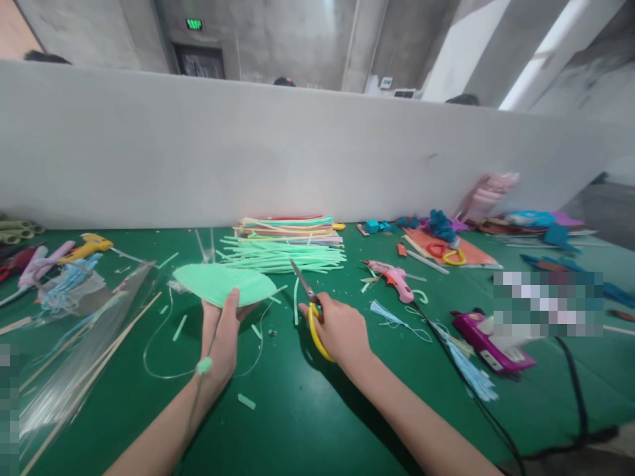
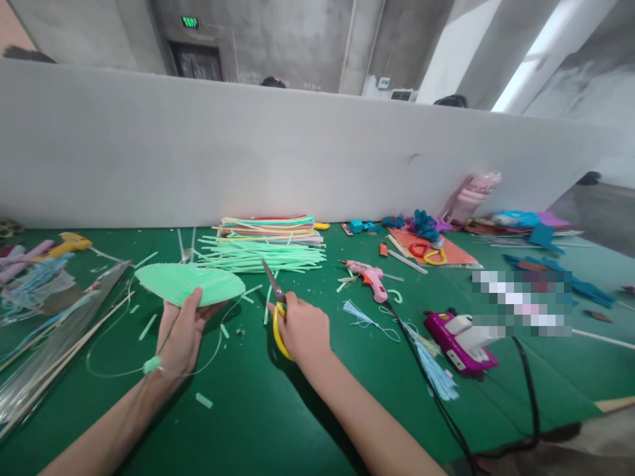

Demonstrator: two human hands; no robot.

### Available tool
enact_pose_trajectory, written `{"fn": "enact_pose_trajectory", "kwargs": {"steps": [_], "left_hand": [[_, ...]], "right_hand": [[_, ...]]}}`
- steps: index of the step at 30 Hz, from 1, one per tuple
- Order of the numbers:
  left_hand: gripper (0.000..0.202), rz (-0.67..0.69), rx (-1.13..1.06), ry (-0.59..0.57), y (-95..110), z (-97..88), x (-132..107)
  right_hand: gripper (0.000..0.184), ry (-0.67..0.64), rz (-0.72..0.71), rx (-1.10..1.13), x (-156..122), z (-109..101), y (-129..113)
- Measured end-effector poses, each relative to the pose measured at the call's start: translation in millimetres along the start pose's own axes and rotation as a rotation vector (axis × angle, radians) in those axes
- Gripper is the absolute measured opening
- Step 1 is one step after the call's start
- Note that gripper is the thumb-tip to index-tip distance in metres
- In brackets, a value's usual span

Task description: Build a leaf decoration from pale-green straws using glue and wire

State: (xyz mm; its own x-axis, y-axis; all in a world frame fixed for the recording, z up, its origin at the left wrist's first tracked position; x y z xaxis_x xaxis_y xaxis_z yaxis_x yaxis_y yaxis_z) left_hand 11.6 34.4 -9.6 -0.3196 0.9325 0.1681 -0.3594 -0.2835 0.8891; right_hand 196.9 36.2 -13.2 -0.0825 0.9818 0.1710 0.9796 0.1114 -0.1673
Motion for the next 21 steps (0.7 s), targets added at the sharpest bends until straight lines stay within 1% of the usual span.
{"fn": "enact_pose_trajectory", "kwargs": {"steps": [3,6,7,9,10,11,12,13,14,15,16,17,18,21], "left_hand": [[0.053,-0.091,-0.026,-0.11,13,-9.9,9],[0.045,-0.179,-0.029,-0.142,22,-20.2,14],[0.041,-0.199,-0.028,-0.141,24,-22.2,13],[0.036,-0.232,-0.033,-0.141,26,-22.9,11],[0.035,-0.245,-0.036,-0.14,27,-21.9,9],[0.034,-0.259,-0.037,-0.139,27,-20.4,8],[0.034,-0.272,-0.036,-0.138,27,-18.6,6],[0.034,-0.28,-0.032,-0.135,27,-16.8,5],[0.033,-0.286,-0.026,-0.133,27,-15.3,4],[0.033,-0.29,-0.02,-0.133,26,-14.1,4],[0.032,-0.29,-0.015,-0.137,26,-13.3,3],[0.032,-0.289,-0.009,-0.147,25,-12.8,3],[0.031,-0.288,-0.002,-0.16,24,-12.7,3],[0.032,-0.275,0.016,-0.199,22,-13.5,4]], "right_hand": [[0.028,-0.024,0.061,0.049,4,-2,16],[0.023,-0.069,0.051,0.048,4,-5,25],[0.023,-0.05,0.047,0.037,3,-7,26],[0.024,0.046,0.015,0.082,0,-13,24],[0.024,0.087,-0.021,0.171,-2,-16,22],[0.024,0.09,-0.071,0.32,-4,-19,19],[0.024,0.029,-0.127,0.526,-5,-21,15],[0.025,-0.088,-0.17,0.755,-7,-22,11],[0.026,-0.243,-0.202,0.989,-9,-21,6],[0.028,-0.382,-0.216,1.197,-12,-21,2],[0.029,-0.486,-0.211,1.359,-14,-20,-3],[0.03,-0.552,-0.196,1.482,-16,-18,-6],[0.03,-0.582,-0.173,1.563,-17,-17,-9],[0.03,-0.577,-0.105,1.647,-19,-12,-14]]}}
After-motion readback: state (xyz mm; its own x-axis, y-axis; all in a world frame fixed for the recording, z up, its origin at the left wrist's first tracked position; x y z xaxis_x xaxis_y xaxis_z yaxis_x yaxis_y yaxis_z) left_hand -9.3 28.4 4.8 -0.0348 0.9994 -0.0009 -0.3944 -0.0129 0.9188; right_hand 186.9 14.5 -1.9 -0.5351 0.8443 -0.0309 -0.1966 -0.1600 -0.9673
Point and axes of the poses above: each hand's wrist, its own x-axis towards the middle knuckle, its own z-axis out of the palm, y = z × x, the point moved 1 cm from there along x, towards the middle knuckle, and after that the axes turned 4 degrees about -y, right-handed, at the moved point
